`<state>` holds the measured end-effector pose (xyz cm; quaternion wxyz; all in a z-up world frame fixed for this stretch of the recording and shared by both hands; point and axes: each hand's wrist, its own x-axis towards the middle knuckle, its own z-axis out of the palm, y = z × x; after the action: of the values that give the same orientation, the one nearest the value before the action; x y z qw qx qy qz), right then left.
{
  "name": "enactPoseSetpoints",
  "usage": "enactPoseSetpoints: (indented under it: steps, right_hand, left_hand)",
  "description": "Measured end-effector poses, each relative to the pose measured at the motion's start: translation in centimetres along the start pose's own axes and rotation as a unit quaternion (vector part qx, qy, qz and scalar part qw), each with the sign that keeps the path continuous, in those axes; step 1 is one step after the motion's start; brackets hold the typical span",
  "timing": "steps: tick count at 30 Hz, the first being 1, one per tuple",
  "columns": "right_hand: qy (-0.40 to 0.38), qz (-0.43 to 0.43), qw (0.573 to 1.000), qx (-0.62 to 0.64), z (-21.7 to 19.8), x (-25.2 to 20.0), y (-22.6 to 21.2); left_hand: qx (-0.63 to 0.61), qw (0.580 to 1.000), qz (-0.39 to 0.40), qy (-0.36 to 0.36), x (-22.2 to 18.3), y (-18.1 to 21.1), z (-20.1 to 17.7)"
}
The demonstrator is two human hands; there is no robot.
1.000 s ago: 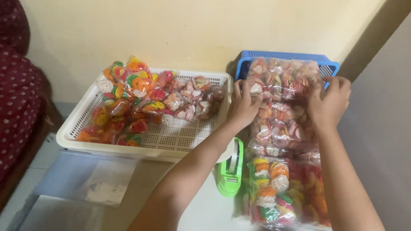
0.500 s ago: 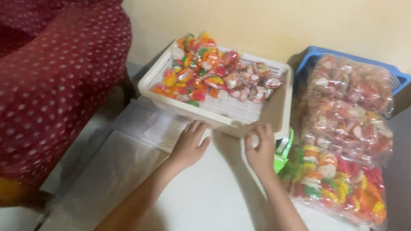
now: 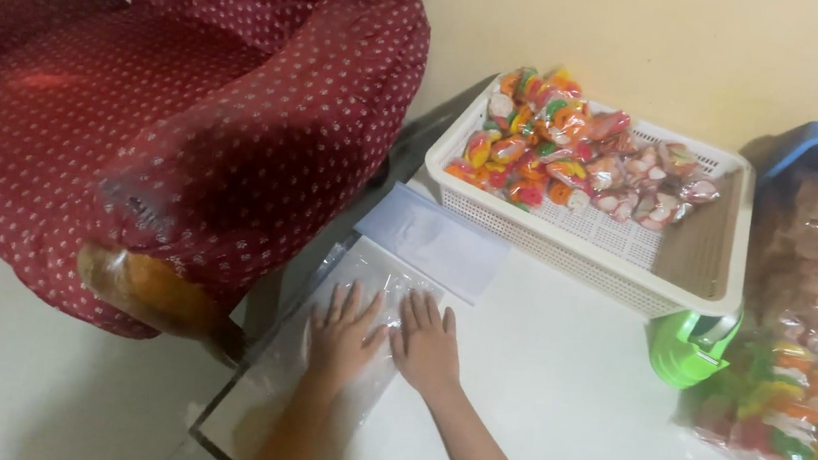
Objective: The person is packing small wrapped food items into clear plastic bags from a white basket.
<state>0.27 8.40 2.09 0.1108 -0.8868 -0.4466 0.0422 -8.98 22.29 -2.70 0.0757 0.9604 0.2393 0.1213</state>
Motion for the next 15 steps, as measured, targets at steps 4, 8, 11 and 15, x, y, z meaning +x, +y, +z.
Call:
enactPoseSetpoints:
  steps: [4, 8, 11, 15]
  right_hand:
    - [-0.003, 0.012, 1.000, 0.008, 1.4, 0.1, 0.6]
    - [0.056, 0.002, 0.998, -0.001, 2.7, 0.6, 1.7]
    - [0.109, -0.008, 0.994, 0.012, 4.1, 0.4, 2.6]
    - [0.141, -0.009, 0.990, 0.016, 5.6, 0.3, 3.8]
  left_hand:
    - [-0.014, 0.997, -0.013, -0.081, 0.4, 0.0, 0.2]
    - [-0.088, 0.996, -0.020, 0.013, 0.9, -0.9, 2.4]
    - [-0.110, 0.985, -0.064, 0.118, 0.6, -1.8, 3.3]
    - [-0.053, 0.972, -0.152, 0.173, 0.4, -3.2, 2.4]
